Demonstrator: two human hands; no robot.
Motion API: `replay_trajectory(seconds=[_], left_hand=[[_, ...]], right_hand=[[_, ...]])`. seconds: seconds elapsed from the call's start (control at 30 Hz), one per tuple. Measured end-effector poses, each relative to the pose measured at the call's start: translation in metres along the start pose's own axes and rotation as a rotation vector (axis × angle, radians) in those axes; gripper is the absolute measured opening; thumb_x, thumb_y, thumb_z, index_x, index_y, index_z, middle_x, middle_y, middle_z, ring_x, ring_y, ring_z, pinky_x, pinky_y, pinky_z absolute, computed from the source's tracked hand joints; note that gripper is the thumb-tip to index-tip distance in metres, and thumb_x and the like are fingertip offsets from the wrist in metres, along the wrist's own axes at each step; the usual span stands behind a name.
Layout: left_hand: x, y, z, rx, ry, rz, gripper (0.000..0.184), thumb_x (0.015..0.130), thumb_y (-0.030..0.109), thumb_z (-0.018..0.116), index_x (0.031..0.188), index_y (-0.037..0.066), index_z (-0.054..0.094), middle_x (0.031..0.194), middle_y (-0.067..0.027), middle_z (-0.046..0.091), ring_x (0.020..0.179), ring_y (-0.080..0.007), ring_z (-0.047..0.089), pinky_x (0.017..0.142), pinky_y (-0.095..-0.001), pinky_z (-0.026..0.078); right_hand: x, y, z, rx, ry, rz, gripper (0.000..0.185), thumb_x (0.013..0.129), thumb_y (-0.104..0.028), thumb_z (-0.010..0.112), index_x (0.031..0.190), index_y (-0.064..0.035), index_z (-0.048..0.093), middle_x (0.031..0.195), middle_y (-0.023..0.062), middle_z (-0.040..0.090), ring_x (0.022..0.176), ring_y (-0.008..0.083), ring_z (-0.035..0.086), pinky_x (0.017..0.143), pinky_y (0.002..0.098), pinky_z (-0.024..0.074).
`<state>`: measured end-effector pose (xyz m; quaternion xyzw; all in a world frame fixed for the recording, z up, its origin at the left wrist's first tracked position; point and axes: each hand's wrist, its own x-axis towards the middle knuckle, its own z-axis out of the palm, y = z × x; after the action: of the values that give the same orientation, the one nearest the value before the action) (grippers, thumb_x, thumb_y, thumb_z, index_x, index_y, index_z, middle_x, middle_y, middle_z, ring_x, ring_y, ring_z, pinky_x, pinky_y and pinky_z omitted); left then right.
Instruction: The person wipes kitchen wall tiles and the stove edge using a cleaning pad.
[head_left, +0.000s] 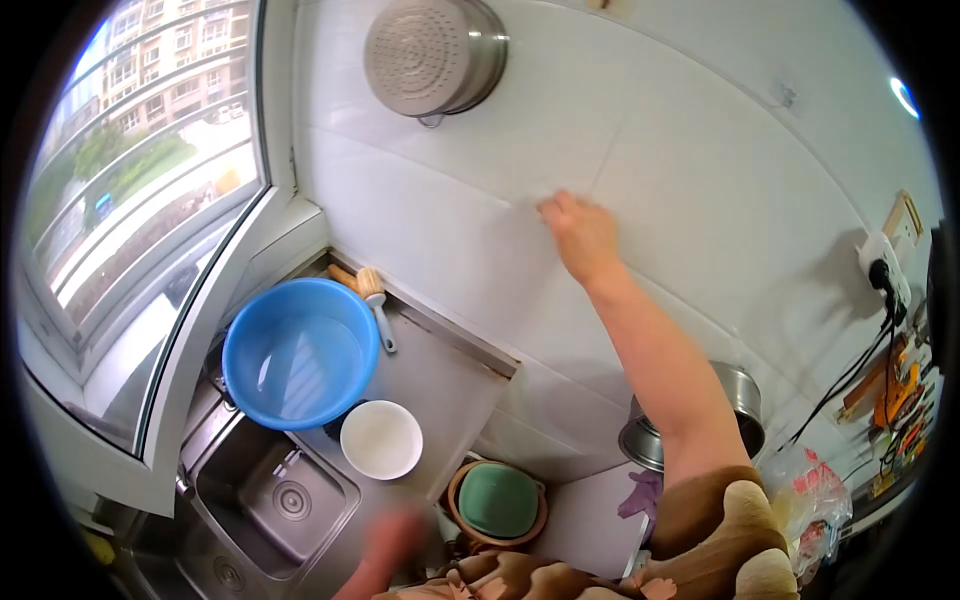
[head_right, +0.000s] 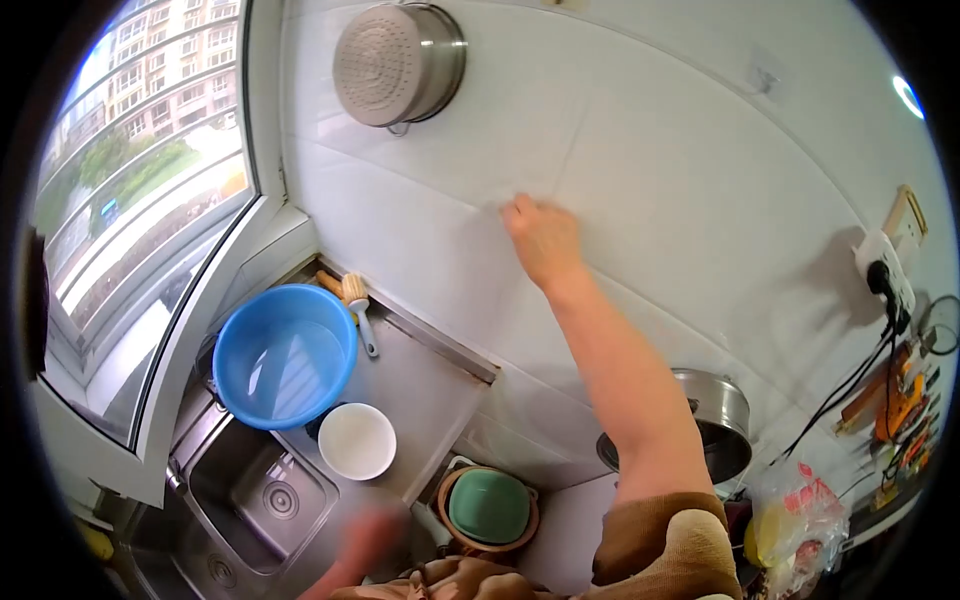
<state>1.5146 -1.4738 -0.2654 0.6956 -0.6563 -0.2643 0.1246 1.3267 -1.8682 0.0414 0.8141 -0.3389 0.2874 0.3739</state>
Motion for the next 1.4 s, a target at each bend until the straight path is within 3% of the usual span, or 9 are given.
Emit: replay_trajectory(seconds=[0.17, 0.27, 0.47, 0.63, 0.7, 0.83, 1.07, 1.27, 1.4], left_hand=[[0.0, -0.014, 0.017, -0.051, 0.067, 0.041, 0.013, 0.082, 0.018, 0.056, 0.082, 0.007, 0.062, 0.076, -0.0132, 0.063, 0.067, -0.0306, 0.062, 0.059, -0.0423, 0.048], [0.003, -0.006, 0.003, 0.046, 0.039, 0.096, 0.013, 0.081, 0.017, 0.056, 0.082, 0.006, 0.062, 0.076, -0.0135, 0.063, 0.069, -0.0308, 0.062, 0.059, -0.042, 0.049], [0.0, -0.015, 0.016, -0.069, 0.018, -0.001, 0.013, 0.08, 0.017, 0.057, 0.085, 0.007, 0.064, 0.078, -0.0132, 0.064, 0.069, -0.0306, 0.063, 0.061, -0.0421, 0.049], [0.005, -0.012, 0.013, -0.05, 0.051, 0.032, 0.012, 0.079, 0.02, 0.062, 0.085, 0.011, 0.065, 0.078, -0.01, 0.064, 0.068, -0.0287, 0.063, 0.059, -0.0404, 0.05], [0.006, -0.025, 0.038, -0.137, 0.529, 0.251, 0.011, 0.077, 0.024, 0.067, 0.082, 0.014, 0.065, 0.076, -0.007, 0.063, 0.065, -0.0264, 0.062, 0.055, -0.0383, 0.05], [0.01, -0.032, 0.048, -0.047, 0.55, 0.253, 0.012, 0.075, 0.027, 0.07, 0.082, 0.017, 0.066, 0.073, -0.0046, 0.061, 0.063, -0.0249, 0.062, 0.052, -0.0366, 0.05], [0.002, -0.022, 0.033, -0.074, 0.508, 0.256, 0.013, 0.077, 0.027, 0.069, 0.084, 0.017, 0.066, 0.072, -0.0046, 0.06, 0.063, -0.0256, 0.061, 0.053, -0.0371, 0.049], [-0.011, -0.016, 0.031, -0.197, 0.506, 0.257, 0.014, 0.081, 0.023, 0.064, 0.09, 0.012, 0.065, 0.078, -0.0097, 0.062, 0.068, -0.028, 0.061, 0.057, -0.0402, 0.049], [-0.009, -0.016, 0.034, -0.252, 0.487, 0.236, 0.015, 0.084, 0.02, 0.061, 0.093, 0.009, 0.064, 0.082, -0.0132, 0.063, 0.071, -0.0305, 0.062, 0.059, -0.043, 0.049]], right_hand=[[0.023, 0.005, -0.041, 0.017, -0.065, -0.007, 0.012, 0.083, -0.017, 0.055, 0.09, -0.013, 0.065, 0.085, 0.0086, 0.062, 0.072, 0.0293, 0.063, 0.062, 0.0402, 0.0505], [0.049, 0.006, -0.042, 0.044, 0.295, 0.186, 0.01, 0.081, -0.014, 0.058, 0.088, -0.0152, 0.066, 0.081, 0.0065, 0.06, 0.072, 0.026, 0.062, 0.062, 0.0383, 0.0502], [0.001, -0.005, -0.011, 0.05, -0.002, -0.095, 0.014, 0.081, -0.015, 0.056, 0.092, -0.0159, 0.065, 0.079, 0.0065, 0.058, 0.072, 0.0235, 0.063, 0.06, 0.0361, 0.0503], [0.066, 0.029, -0.076, -0.061, 0.231, 0.178, 0.012, 0.085, -0.017, 0.055, 0.091, -0.0139, 0.065, 0.077, 0.0063, 0.06, 0.073, 0.0259, 0.063, 0.06, 0.0382, 0.0501], [0.061, 0.023, -0.038, -0.04, 0.216, 0.08, 0.011, 0.086, -0.016, 0.054, 0.088, -0.012, 0.064, 0.076, 0.0069, 0.061, 0.074, 0.0273, 0.063, 0.061, 0.0384, 0.05], [-0.005, -0.013, -0.012, 0.081, -0.086, -0.063, 0.011, 0.085, -0.013, 0.053, 0.085, -0.0135, 0.064, 0.08, 0.0076, 0.063, 0.075, 0.0263, 0.064, 0.065, 0.0389, 0.0507], [0.073, 0.117, -0.16, -0.164, 0.607, 0.267, 0.008, 0.086, -0.023, 0.06, 0.083, -0.0161, 0.063, 0.077, 0.0067, 0.06, 0.064, 0.0266, 0.061, 0.05, 0.0387, 0.0458], [0.007, 0.041, -0.071, 0.037, 0.083, -0.037, 0.007, 0.086, -0.016, 0.056, 0.086, -0.0152, 0.064, 0.079, 0.0065, 0.059, 0.066, 0.0284, 0.06, 0.056, 0.0385, 0.0478], [0.042, 0.095, -0.125, -0.132, 0.347, 0.1, 0.01, 0.087, -0.018, 0.055, 0.083, -0.0164, 0.064, 0.075, 0.0078, 0.056, 0.062, 0.0288, 0.059, 0.051, 0.0399, 0.0462]])
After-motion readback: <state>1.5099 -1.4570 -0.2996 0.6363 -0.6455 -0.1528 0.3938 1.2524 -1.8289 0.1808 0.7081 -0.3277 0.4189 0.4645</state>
